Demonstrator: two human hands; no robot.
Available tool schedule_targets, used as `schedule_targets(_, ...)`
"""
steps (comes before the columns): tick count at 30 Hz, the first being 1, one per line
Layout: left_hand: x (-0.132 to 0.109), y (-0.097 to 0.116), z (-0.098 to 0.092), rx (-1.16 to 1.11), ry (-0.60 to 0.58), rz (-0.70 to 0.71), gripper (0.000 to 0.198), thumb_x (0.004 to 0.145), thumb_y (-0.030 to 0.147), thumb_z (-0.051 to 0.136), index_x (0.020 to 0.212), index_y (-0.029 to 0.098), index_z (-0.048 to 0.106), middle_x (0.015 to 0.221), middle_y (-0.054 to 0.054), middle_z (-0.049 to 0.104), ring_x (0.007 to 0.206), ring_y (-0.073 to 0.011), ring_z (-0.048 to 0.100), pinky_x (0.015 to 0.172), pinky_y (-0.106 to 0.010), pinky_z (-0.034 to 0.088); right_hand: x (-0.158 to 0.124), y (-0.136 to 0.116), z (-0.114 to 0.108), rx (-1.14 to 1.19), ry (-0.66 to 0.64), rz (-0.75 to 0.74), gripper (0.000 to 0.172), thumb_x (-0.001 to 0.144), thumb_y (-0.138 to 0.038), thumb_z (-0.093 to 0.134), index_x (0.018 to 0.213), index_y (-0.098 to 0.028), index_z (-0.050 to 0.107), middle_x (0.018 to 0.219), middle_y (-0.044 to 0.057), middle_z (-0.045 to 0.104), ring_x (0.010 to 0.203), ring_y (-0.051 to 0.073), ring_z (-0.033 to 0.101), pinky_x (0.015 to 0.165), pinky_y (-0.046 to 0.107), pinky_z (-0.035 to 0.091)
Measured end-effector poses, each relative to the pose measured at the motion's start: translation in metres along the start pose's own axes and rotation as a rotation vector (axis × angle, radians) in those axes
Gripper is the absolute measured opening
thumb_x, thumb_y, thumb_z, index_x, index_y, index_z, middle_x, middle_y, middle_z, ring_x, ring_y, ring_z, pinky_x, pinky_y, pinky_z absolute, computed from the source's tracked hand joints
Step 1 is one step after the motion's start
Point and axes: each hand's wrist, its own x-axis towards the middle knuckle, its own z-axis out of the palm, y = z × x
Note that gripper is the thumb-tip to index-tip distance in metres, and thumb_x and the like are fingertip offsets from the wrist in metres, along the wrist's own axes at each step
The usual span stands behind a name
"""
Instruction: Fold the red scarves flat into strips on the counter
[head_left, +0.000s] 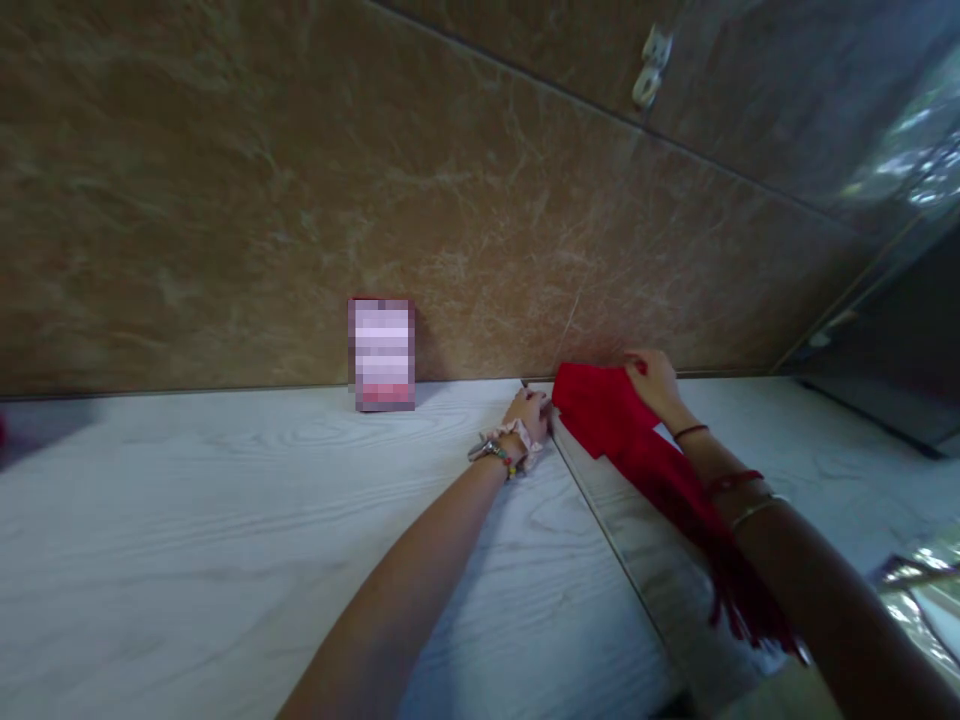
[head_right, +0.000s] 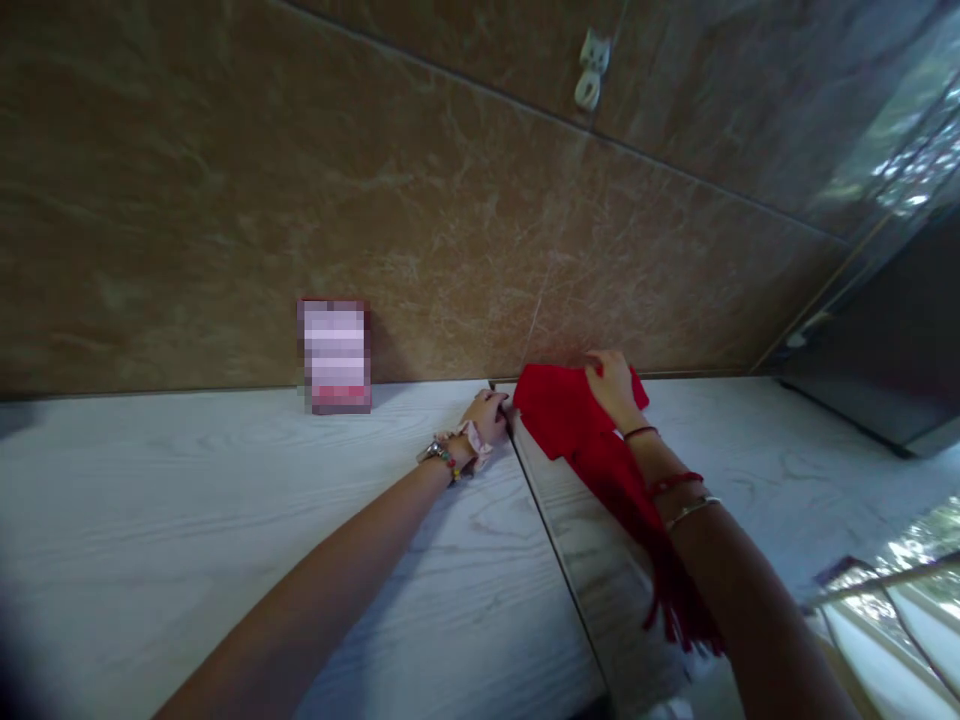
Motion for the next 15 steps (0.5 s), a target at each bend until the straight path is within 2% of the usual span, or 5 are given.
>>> schedule_targets(3, -0.02, -0.012, -0.013, 0.061, -0.049, 0.067, 0.038, 0.071, 0.007, 0.048, 0.108, 0.008, 0.059, 0.111, -0.015, 0.055, 0.101, -0.0226, 0.055, 0.09, -0.031, 0.046, -0.033, -0.041, 0.005, 0.121, -0.039, -0.195, 0.031, 0.077, -0.02, 0.043, 0.099, -0.015, 0.064, 0.102, 0.01, 0.062, 0.1, 0.021, 0.053, 0.093, 0.035, 0.04)
schedule_targets(6, -0.053, -0.036, -0.04, 0.096, -0.112, 0.162, 0.036, 0.071, 0.008, 0.051, 0.105, 0.01, 0.062, 0.114, -0.012, 0.056, 0.104, -0.0208, 0.055, 0.093, -0.029, 0.044, -0.07, -0.08, 0.017, 0.256, -0.092, -0.376, 0.026, 0.076, -0.019, 0.044, 0.092, -0.018, 0.065, 0.095, 0.009, 0.061, 0.094, 0.023, 0.054, 0.089, 0.039, 0.042)
schedule_targets(11, -0.124, -0.103, -0.115, 0.111, -0.152, 0.197, 0.029, 0.075, 0.012, 0.048, 0.1, 0.012, 0.063, 0.115, -0.011, 0.057, 0.109, -0.0186, 0.052, 0.097, -0.03, 0.04, -0.116, -0.149, 0.038, 0.334, -0.267, -0.508, 0.026, 0.075, -0.011, 0.044, 0.091, -0.015, 0.064, 0.094, 0.011, 0.06, 0.094, 0.022, 0.055, 0.091, 0.04, 0.041)
schedule_targets(13, -0.153, -0.134, -0.146, 0.188, -0.116, 0.27, 0.029, 0.077, 0.015, 0.045, 0.101, 0.012, 0.063, 0.113, -0.011, 0.058, 0.107, -0.0182, 0.053, 0.095, -0.031, 0.042, -0.13, -0.178, 0.045, 0.355, -0.337, -0.546, 0.026, 0.076, -0.011, 0.045, 0.095, -0.012, 0.063, 0.097, 0.013, 0.06, 0.097, 0.022, 0.055, 0.093, 0.039, 0.04)
schedule_targets(15, -0.179, -0.159, -0.173, 0.27, -0.048, 0.234, 0.03, 0.079, 0.017, 0.043, 0.102, 0.014, 0.062, 0.112, -0.009, 0.059, 0.106, -0.0173, 0.053, 0.094, -0.031, 0.042, -0.141, -0.206, 0.049, 0.382, -0.382, -0.581, 0.026, 0.076, -0.012, 0.047, 0.097, -0.011, 0.063, 0.1, 0.014, 0.061, 0.099, 0.023, 0.054, 0.094, 0.038, 0.039)
